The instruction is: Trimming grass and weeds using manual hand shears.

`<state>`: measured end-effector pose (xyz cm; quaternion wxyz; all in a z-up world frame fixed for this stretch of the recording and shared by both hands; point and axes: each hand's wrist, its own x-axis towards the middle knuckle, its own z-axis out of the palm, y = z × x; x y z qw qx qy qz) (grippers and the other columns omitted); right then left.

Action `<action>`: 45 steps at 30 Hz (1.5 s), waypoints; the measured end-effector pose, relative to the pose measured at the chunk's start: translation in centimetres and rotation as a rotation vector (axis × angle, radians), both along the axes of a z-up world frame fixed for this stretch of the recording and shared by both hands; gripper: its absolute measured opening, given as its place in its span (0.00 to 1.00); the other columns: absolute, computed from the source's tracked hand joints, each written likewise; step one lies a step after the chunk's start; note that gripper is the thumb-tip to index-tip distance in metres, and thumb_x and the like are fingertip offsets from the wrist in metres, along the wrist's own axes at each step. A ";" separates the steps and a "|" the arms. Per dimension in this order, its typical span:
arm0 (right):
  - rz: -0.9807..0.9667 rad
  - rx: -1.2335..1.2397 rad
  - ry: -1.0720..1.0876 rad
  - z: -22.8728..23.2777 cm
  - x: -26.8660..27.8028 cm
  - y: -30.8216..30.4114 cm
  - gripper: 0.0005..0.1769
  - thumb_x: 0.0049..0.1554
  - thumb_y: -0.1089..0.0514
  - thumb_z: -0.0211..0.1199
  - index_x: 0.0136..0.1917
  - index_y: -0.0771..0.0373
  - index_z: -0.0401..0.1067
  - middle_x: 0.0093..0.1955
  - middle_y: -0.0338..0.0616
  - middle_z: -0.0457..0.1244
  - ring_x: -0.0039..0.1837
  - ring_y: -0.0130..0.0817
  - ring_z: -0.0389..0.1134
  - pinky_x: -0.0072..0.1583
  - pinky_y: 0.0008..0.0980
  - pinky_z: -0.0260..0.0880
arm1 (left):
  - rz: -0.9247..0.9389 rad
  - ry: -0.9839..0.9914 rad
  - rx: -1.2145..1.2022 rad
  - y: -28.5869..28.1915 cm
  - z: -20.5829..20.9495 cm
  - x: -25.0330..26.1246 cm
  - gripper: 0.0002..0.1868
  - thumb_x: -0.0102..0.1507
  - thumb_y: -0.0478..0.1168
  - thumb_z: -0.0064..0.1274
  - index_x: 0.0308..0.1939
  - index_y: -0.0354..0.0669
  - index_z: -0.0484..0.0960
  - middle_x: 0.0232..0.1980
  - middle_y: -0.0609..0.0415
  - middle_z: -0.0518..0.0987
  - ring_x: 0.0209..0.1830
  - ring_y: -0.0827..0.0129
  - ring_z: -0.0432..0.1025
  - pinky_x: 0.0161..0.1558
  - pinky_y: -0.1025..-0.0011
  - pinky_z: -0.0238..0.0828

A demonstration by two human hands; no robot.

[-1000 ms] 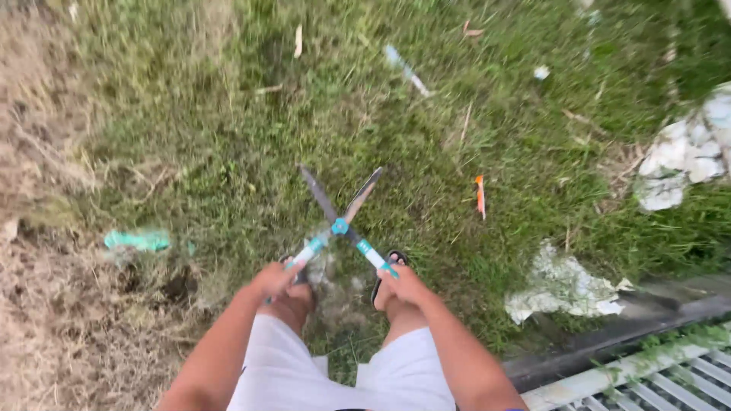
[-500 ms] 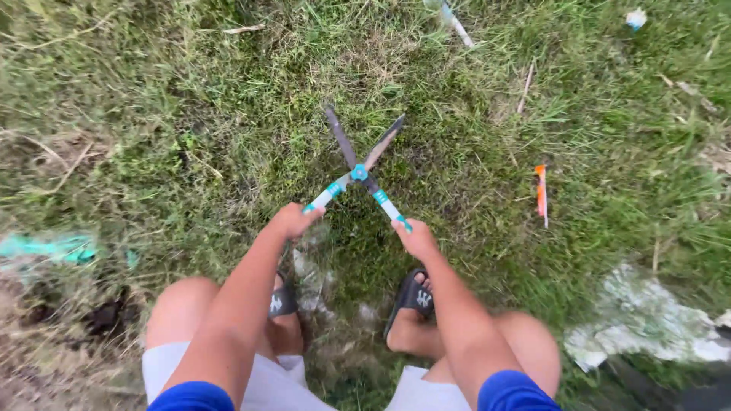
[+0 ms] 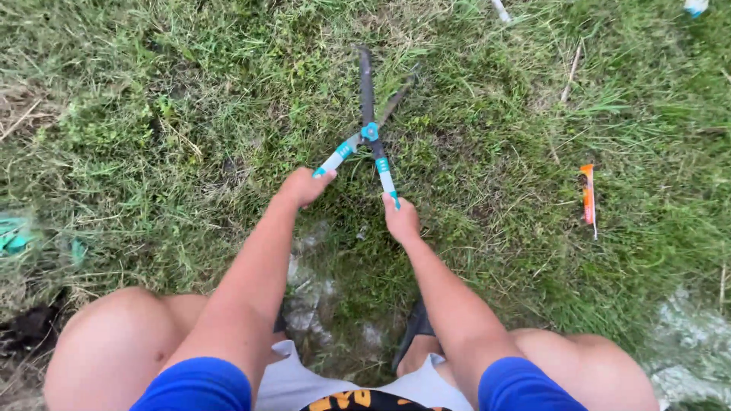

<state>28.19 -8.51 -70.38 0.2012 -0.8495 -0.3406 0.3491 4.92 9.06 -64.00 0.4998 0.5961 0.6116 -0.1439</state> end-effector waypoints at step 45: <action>-0.239 -0.153 -0.218 3.8 5.8 -11.0 0.33 0.57 0.27 0.56 0.37 0.61 0.73 0.34 0.55 0.67 0.40 0.58 0.70 0.45 0.54 0.68 | -0.266 -0.123 0.037 -5.4 -0.7 7.8 0.44 0.61 0.75 0.46 0.35 0.29 0.84 0.30 0.40 0.83 0.27 0.53 0.80 0.37 0.57 0.78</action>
